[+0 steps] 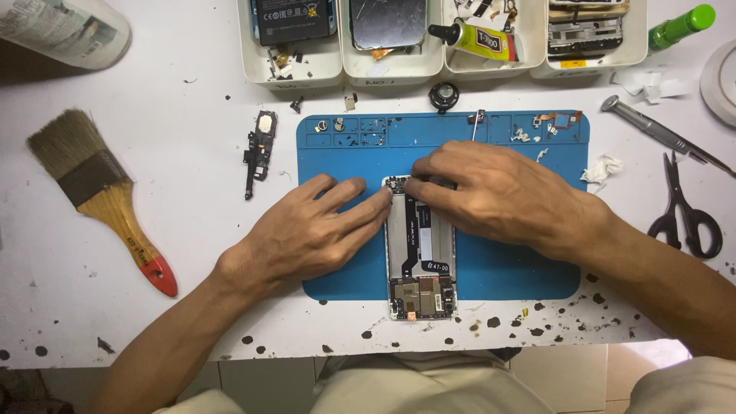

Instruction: Reassembling internal components of a mobile phone including the battery and ribbon cables

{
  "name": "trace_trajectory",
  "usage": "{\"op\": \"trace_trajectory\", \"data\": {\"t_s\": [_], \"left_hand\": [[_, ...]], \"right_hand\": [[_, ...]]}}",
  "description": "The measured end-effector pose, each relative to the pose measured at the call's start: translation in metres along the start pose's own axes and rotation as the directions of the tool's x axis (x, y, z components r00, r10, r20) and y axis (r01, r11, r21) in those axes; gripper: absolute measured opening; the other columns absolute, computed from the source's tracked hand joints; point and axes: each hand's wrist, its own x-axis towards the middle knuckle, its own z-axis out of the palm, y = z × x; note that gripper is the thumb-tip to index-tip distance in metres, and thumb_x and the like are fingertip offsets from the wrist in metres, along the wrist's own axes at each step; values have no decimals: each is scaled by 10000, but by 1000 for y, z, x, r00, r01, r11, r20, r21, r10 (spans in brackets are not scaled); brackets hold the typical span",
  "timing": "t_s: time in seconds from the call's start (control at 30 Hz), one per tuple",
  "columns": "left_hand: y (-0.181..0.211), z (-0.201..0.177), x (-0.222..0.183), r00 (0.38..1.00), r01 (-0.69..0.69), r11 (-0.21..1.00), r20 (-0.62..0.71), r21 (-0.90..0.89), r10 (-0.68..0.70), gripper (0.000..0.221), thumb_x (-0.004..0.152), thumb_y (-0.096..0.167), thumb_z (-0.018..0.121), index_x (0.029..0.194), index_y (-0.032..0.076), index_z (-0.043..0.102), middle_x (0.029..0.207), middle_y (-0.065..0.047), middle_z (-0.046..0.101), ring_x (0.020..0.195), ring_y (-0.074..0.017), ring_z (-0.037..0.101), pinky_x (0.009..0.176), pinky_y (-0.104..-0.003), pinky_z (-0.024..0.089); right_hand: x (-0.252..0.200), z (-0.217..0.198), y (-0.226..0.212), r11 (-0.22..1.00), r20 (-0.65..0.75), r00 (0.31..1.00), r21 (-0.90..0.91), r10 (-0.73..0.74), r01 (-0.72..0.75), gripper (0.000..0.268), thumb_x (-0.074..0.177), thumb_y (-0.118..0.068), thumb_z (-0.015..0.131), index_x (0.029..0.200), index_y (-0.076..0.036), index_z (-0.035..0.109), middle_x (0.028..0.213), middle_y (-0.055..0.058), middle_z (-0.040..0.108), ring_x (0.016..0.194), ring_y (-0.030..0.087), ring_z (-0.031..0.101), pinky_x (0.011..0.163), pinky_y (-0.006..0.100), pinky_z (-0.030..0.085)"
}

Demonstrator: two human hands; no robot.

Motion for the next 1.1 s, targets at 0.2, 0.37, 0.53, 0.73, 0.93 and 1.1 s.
{"op": "trace_trajectory", "data": {"t_s": [0.2, 0.37, 0.53, 0.73, 0.93, 1.1], "left_hand": [[0, 0, 1, 1000, 9, 1000, -24, -1, -9, 108, 1024, 31, 636, 1052, 30, 740, 1200, -122, 699, 967, -271, 635, 718, -342, 473], [1, -1, 2, 999, 21, 1000, -43, -10, -21, 117, 1023, 9, 626, 1031, 26, 742, 1186, -117, 689, 954, -262, 626, 694, -338, 462], [1, -1, 2, 999, 26, 1000, -40, -4, -26, 100, 1018, 2, 642, 1035, 21, 739, 1179, -112, 686, 953, -254, 627, 687, -330, 465], [2, 0, 3, 999, 24, 1000, -24, 10, -24, 98, 1019, 21, 650, 1049, 24, 744, 1176, -112, 692, 958, -247, 631, 695, -324, 479], [1, -1, 2, 999, 24, 1000, -28, 16, -23, 112, 1019, 16, 644, 1070, 21, 743, 1168, -117, 695, 959, -257, 638, 701, -328, 478], [1, -1, 2, 999, 23, 1000, -39, 4, -23, 109, 1023, 1, 638, 1067, 15, 737, 1168, -114, 690, 945, -246, 631, 683, -320, 470]], "right_hand": [[5, -2, -3, 999, -65, 997, 14, -37, 38, 146, 1021, 43, 592, 1154, 79, 643, 1048, 196, 631, 837, 309, 621, 760, 409, 571], [2, -2, -4, 992, -5, 997, -100, -75, 74, 199, 1012, 32, 597, 1200, 72, 649, 1075, 191, 646, 894, 291, 646, 822, 380, 595], [0, 1, -6, 969, 64, 995, -231, -80, 93, 231, 998, 0, 606, 1224, 21, 650, 1134, 156, 653, 948, 260, 643, 819, 361, 582], [2, -4, -13, 917, 24, 998, -392, -62, 67, 143, 1014, -67, 640, 1144, -58, 699, 1117, 83, 673, 900, 187, 633, 748, 298, 516], [1, -11, -7, 995, 86, 995, -91, 57, -49, 413, 895, 8, 724, 1299, -18, 645, 1161, 158, 683, 917, 284, 661, 714, 379, 571], [3, -11, -3, 994, 25, 996, 65, 90, -92, 240, 942, -55, 715, 1180, -32, 718, 1127, 128, 707, 920, 290, 691, 830, 398, 590]]}}
